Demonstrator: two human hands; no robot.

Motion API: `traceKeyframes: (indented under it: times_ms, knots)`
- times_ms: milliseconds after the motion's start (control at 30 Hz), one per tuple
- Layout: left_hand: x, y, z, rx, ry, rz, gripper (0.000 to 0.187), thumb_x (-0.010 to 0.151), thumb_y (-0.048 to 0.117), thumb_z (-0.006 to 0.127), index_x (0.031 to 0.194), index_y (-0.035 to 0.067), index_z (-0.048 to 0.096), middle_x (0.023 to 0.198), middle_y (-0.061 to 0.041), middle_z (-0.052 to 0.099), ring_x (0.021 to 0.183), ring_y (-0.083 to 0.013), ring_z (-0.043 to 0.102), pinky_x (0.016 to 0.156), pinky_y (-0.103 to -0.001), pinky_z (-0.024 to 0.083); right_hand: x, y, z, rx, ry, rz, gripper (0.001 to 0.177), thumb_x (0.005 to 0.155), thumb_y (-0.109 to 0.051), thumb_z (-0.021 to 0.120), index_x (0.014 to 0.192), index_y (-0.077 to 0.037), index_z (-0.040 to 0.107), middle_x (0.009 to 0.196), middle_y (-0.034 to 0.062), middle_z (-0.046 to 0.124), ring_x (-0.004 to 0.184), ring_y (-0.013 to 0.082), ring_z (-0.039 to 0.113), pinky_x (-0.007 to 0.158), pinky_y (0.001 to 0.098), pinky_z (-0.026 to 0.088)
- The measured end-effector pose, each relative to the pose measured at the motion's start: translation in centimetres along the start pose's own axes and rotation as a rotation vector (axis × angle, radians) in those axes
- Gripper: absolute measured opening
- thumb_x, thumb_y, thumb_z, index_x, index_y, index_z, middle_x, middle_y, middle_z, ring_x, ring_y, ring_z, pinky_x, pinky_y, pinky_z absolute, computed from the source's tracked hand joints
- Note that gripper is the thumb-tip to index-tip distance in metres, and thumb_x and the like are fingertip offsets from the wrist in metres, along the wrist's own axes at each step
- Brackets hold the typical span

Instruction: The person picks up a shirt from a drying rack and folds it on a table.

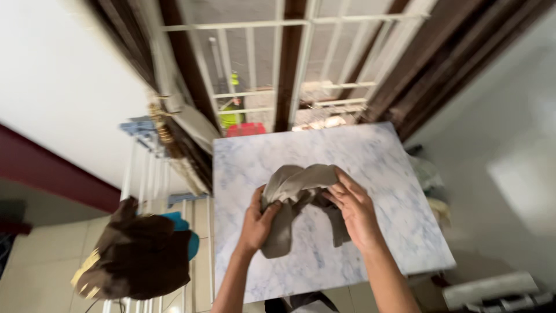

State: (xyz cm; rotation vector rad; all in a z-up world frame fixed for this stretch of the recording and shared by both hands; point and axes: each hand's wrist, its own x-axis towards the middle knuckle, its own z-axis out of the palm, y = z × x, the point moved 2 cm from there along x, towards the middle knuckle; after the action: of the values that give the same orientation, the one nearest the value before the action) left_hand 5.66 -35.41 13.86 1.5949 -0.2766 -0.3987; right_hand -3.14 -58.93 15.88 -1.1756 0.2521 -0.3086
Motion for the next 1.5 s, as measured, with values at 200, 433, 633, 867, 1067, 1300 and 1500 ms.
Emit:
traceKeyframes:
  times_ms: [200,433,633,867,1067,1300,1500]
  knots:
    - [2.0,-9.9,1.8,0.429,-0.009,-0.120,0.055,0.094,0.025,0.065,0.145,0.010,0.049,0.116,-0.023,0.073,0.107,-0.0381,0.071,0.089,-0.043,0.055,-1.9,8.2,-7.0,-0.237,0.117,0.215,0.045,0.099,-0.018,0.058,0.142,-0.004,0.057,0.145,0.0128,0.060,0.122,0.0232,0.067,0.105,0.0394,0.055]
    - [-0.6,-17.0,5.0,0.888,0.329,0.162,0.058,0.094,0.018,0.064,0.147,0.009,0.045,0.152,-0.026,0.042,0.143,-0.0436,0.034,0.116,-0.059,0.024,-4.5,16.5,-17.1,-0.288,0.118,0.386,0.035,0.102,-0.019,0.056,0.130,-0.003,0.069,0.113,0.0109,0.079,0.104,0.0219,0.075,0.092,0.0355,0.058]
    - [-2.4,-16.3,11.5,0.900,0.288,0.247,0.041,0.096,0.014,0.062,0.135,0.013,0.052,0.141,-0.011,0.051,0.130,-0.0310,0.044,0.116,-0.052,0.028,-3.3,18.7,-25.7,-0.777,0.296,0.511,0.039,0.096,-0.020,0.058,0.132,-0.006,0.067,0.108,0.0171,0.078,0.095,0.0276,0.072,0.083,0.0356,0.055]
    - [-3.0,-15.8,16.6,1.018,0.133,0.258,0.056,0.082,0.019,0.071,0.134,0.012,0.052,0.133,-0.014,0.051,0.129,-0.0338,0.042,0.112,-0.056,0.028,1.9,22.6,-33.2,-0.814,0.465,0.490,0.077,0.087,-0.028,0.076,0.150,-0.005,0.039,0.140,0.0182,0.057,0.115,0.0294,0.065,0.088,0.0372,0.056]
    - [-1.9,-17.0,15.3,1.128,0.241,0.163,0.048,0.089,0.009,0.064,0.136,0.013,0.056,0.128,-0.012,0.056,0.125,-0.0334,0.050,0.108,-0.051,0.039,4.9,23.1,-36.0,-0.423,0.439,0.578,0.090,0.086,-0.030,0.076,0.159,-0.008,0.028,0.141,0.0116,0.058,0.116,0.0272,0.064,0.083,0.0389,0.056]
    - [-2.4,-15.0,14.8,0.943,0.351,0.206,0.035,0.094,0.001,0.058,0.127,0.010,0.061,0.117,-0.013,0.063,0.115,-0.0344,0.057,0.101,-0.048,0.044,4.3,22.2,-36.5,-0.218,0.279,0.694,0.073,0.086,-0.033,0.080,0.146,0.003,0.055,0.132,0.0138,0.065,0.109,0.0229,0.060,0.084,0.0367,0.053]
    - [-1.6,-12.4,13.8,0.784,0.432,0.125,0.028,0.098,0.001,0.054,0.122,0.009,0.066,0.106,-0.015,0.065,0.104,-0.0356,0.059,0.094,-0.047,0.047,0.9,14.7,-32.6,-0.099,0.083,0.604,0.072,0.080,-0.017,0.080,0.139,0.001,0.042,0.127,0.0245,0.065,0.109,0.0299,0.071,0.100,0.0393,0.058]
